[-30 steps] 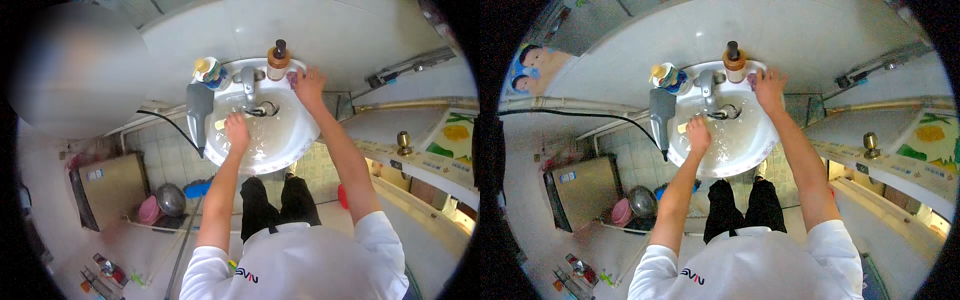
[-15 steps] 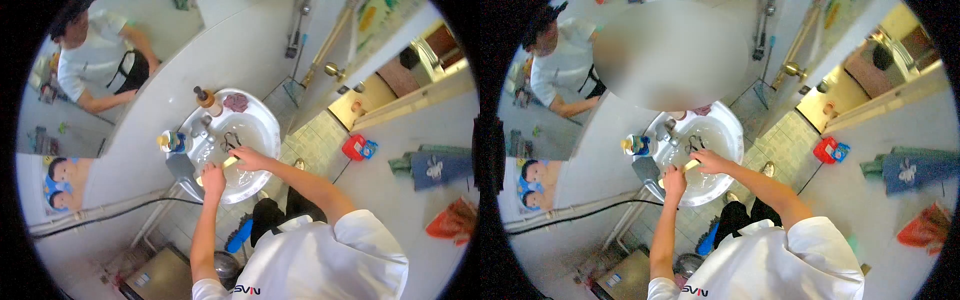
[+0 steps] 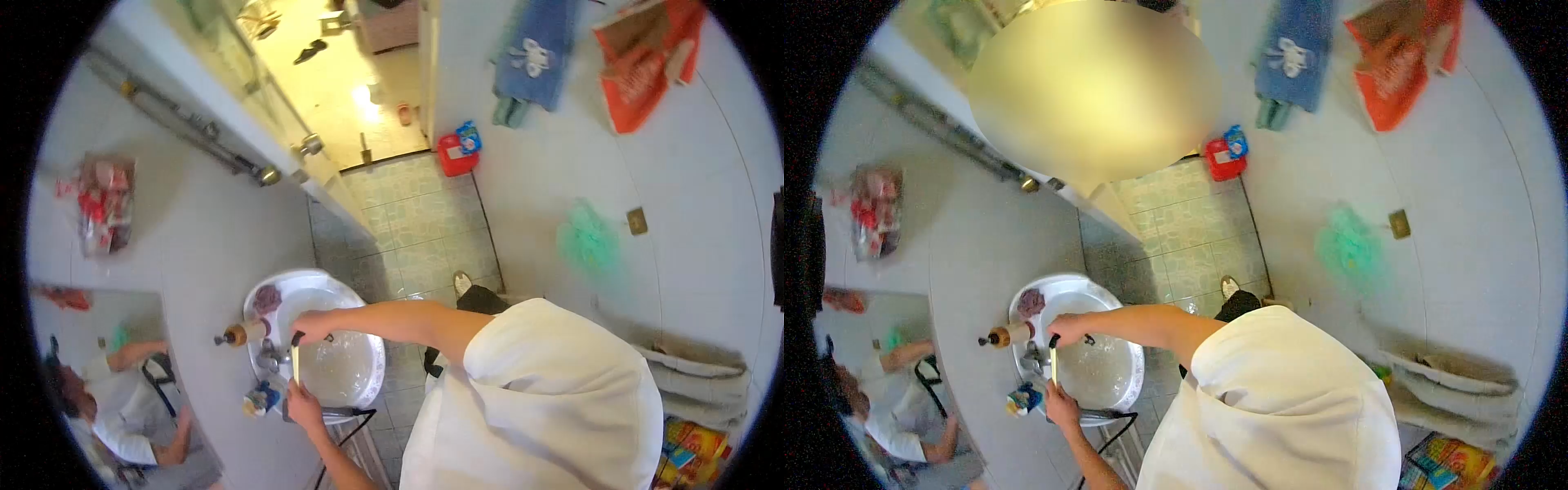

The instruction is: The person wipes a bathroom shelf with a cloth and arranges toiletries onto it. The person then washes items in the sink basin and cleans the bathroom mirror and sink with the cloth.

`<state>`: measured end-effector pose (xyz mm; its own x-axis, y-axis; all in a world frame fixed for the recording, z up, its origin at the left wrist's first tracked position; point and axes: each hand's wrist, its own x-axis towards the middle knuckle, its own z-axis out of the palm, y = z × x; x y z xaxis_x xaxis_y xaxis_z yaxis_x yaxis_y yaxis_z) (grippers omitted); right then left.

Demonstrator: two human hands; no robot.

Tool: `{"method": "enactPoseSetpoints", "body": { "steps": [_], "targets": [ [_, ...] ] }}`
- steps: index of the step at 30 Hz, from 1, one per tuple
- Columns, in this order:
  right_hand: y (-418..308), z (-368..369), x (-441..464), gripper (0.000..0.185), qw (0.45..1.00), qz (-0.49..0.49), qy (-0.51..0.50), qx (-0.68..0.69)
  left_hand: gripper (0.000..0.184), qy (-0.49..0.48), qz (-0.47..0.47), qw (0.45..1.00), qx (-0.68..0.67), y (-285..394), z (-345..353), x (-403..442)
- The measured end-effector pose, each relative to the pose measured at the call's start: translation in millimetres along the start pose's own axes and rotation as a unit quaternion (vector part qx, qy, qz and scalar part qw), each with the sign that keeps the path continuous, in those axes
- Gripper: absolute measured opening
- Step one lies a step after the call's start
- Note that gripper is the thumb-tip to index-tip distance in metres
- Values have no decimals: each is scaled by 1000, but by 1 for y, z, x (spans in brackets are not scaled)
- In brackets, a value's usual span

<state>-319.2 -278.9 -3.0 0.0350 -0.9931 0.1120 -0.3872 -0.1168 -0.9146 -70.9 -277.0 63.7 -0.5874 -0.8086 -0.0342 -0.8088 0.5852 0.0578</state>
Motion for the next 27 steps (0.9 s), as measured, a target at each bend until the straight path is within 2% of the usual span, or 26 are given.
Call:
{"method": "enactPoseSetpoints", "body": {
  "steps": [2, 3, 6, 7, 9, 10, 11, 12, 15, 17, 18, 19, 20, 21, 22, 23, 24, 25, 26, 27],
  "targets": [
    [-11, -16, 2, 20, 999, -8, 23, -31, 24, 23, -35, 999, 4, 5, 2, 6],
    [-17, -17, 4, 20, 997, -20, 34, -64, 24, 23, -20, 1000, 5, 0, 2, 5],
    [-33, -29, 8, 21, 994, 18, 8, -111, 19, 8, -82, 996, 21, -2, 1, 2],
    [-36, -33, 4, 22, 991, 35, 1, -127, 19, 2, -63, 998, 19, -1, 1, 3],
    [-30, -27, 1, 24, 988, 57, 30, -139, 20, 3, -83, 996, -41, -10, 2, -2],
    [-24, -24, 1, 24, 983, 48, 73, -164, 23, 78, -78, 994, -21, -25, 19, -3],
    [-21, -25, 0, 25, 975, 37, 112, -190, 23, 75, -69, 995, -21, -35, 20, -2],
    [-18, -26, 0, 25, 974, 42, 116, -189, 25, 72, -77, 993, -56, -43, 17, -2],
    [-13, -24, -2, 23, 977, 169, 87, -94, 31, 46, -120, 988, -80, -42, -3, -4],
    [-9, -20, -12, 23, 981, 145, 100, -83, 33, 143, -73, 977, -140, -62, -5, -3],
    [0, -12, -14, 23, 976, 178, 94, -80, 36, 115, -97, 984, -99, -52, -26, 0],
    [9, 0, -16, 23, 972, 208, 84, -75, 36, 117, -109, 980, -118, -37, -43, -1],
    [63, 47, 1, 23, 962, 208, 131, -120, 36, 123, -136, 974, -134, -8, -72, -9],
    [138, 97, 7, 23, 960, 200, 197, 18, 35, 138, -143, 948, -248, -61, -39, -1],
    [175, 123, 10, 25, 972, 177, 81, -130, 33, 163, -131, 883, -421, -26, -67, -8],
    [185, 120, -5, 29, 969, -67, 148, -186, 34, 149, -53, 976, -152, -30, -81, -3],
    [188, 123, -9, 28, 964, -29, 59, -258, 34, 149, -43, 976, -154, -31, -89, -7],
    [124, 77, -30, 27, 944, -3, -35, -328, 30, 191, -66, 962, -186, -33, -92, -7],
    [91, 52, -35, 26, 972, 202, -39, -111, 28, 167, -167, 945, -225, 0, -122, -1],
    [79, 45, -43, 27, 979, 199, 15, -52, 29, 181, -120, 945, -245, -6, -123, 5]
  ]
}}
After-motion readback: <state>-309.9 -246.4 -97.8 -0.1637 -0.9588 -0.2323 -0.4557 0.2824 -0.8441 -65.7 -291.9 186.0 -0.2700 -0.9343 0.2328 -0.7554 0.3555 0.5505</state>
